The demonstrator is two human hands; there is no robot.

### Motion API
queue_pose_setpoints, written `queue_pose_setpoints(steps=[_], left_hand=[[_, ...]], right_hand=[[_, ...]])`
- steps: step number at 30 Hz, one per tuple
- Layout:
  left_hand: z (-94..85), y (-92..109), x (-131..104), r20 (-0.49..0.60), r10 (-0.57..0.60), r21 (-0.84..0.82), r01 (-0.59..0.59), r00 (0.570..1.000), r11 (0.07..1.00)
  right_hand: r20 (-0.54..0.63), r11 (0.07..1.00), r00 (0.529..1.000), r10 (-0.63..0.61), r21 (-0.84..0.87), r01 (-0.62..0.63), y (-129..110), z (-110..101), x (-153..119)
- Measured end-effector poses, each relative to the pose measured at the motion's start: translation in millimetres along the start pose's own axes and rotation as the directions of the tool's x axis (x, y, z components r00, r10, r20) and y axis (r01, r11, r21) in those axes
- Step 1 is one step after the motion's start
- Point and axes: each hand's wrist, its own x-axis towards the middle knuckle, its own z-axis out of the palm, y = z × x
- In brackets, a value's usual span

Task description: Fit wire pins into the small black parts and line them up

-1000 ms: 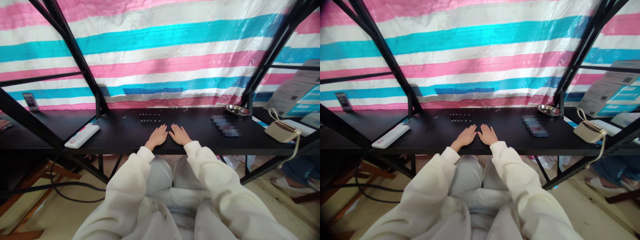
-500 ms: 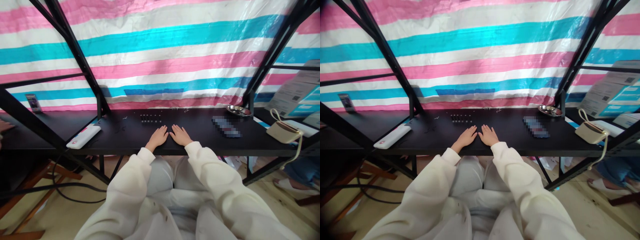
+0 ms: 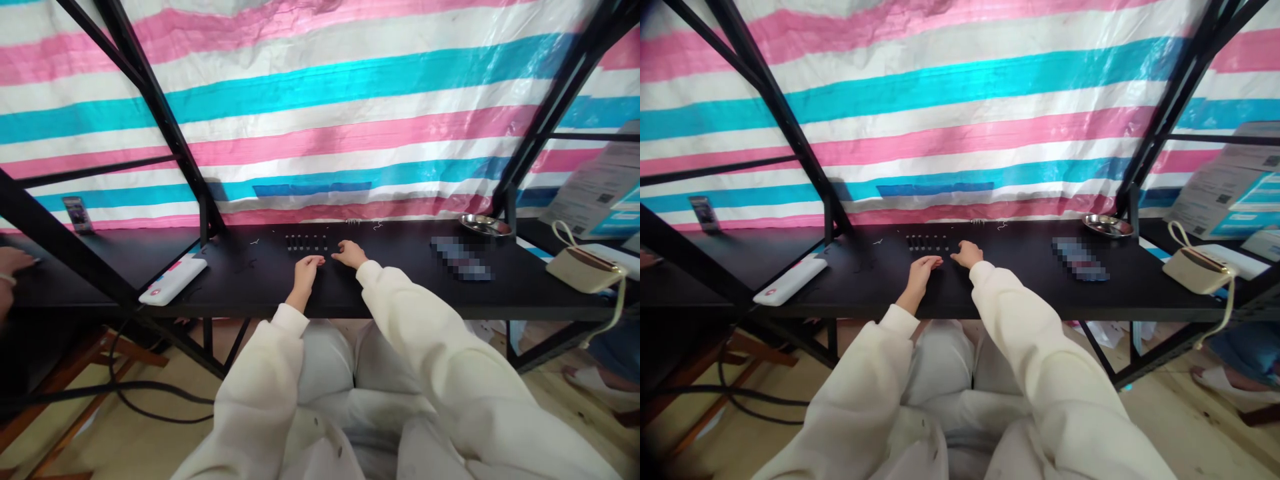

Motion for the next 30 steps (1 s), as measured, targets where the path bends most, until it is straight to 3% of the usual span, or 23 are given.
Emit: queue_pose_setpoints(steps=[6,12,17,24,27,30], left_hand=[[2.0,4,-5,0.003,-0.006,0.016,0.006,1.000,1.000],[2.9,5,-6,-0.001,-0.006,0.045,0.006,1.000,0.999],[3.1,3,-6,0.013,0.007,0.068,-0.007,1.000,0.998],[11.1,18,6,0.125,-0.115,0.187,0.090,0.986,0.978],[28.8,30,10,0.152,0.019,0.241,-0.056,0.988,0.969],[50.3,34,10,0.224,0.207,0.322,-0.272,0.952,0.907]], right_hand=[[-0.102,0.998,0.993,0.060,0.012,-0.059,-18,29,17],[-0.176,0.994,0.978,0.111,0.038,-0.106,-26,35,23],[-0.175,0.985,0.981,0.086,0.165,-0.057,-19,24,25],[-0.335,0.976,0.935,-0.119,0.135,0.173,4,-11,-3],[-0.352,0.971,0.911,-0.216,0.019,0.238,15,-17,-23],[-0.339,0.958,0.896,-0.286,-0.126,0.258,23,-17,-37]])
